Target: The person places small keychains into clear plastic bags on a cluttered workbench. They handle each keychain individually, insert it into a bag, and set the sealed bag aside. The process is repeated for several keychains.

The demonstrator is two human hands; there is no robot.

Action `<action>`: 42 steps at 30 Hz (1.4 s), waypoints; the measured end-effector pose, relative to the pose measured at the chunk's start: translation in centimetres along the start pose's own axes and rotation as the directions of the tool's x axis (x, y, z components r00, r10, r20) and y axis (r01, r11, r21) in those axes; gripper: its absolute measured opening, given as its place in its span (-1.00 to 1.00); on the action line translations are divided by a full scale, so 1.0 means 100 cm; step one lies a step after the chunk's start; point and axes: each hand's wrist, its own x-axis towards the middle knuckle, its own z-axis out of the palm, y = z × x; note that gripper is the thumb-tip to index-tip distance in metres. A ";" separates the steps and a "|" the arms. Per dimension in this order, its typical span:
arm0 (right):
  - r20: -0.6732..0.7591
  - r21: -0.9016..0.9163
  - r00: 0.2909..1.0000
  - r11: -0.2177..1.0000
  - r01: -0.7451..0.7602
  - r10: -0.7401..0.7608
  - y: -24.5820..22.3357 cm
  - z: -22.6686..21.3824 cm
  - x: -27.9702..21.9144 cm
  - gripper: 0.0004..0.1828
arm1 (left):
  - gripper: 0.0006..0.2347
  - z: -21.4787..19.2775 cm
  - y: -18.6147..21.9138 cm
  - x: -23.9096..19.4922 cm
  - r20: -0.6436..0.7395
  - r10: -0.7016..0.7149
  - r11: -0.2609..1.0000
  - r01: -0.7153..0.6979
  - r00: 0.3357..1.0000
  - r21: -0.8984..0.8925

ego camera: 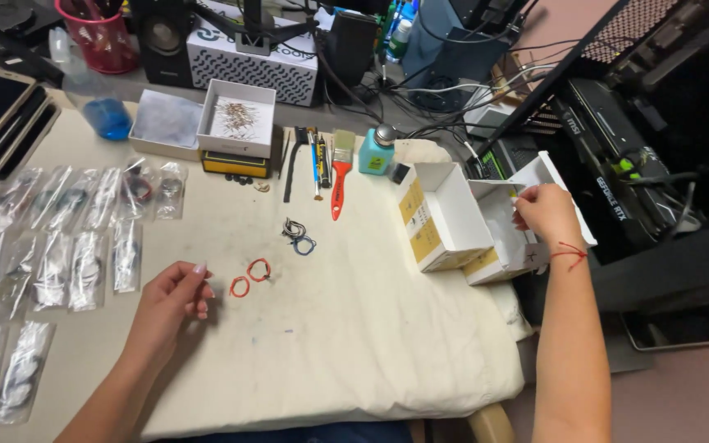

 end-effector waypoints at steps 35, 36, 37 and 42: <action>0.027 0.769 0.828 0.540 0.341 -0.560 -0.127 -0.009 -0.145 -0.90 | -0.84 0.034 0.003 -0.004 0.108 0.136 0.985 -0.146 0.985 0.093; 0.028 0.771 0.821 0.534 0.346 -0.571 -0.132 -0.001 -0.150 -0.90 | -0.84 0.048 0.011 -0.011 0.096 0.141 0.984 -0.150 0.985 0.091; 0.075 0.851 0.773 0.445 0.280 -0.630 -0.138 0.008 -0.155 -0.92 | -0.81 0.060 0.019 -0.017 0.182 0.092 0.991 -0.108 0.979 0.078; 0.182 0.935 0.611 0.328 0.135 -0.770 -0.168 0.059 -0.168 -0.93 | -0.43 0.100 0.066 -0.034 0.489 0.095 0.994 -0.105 0.867 -0.007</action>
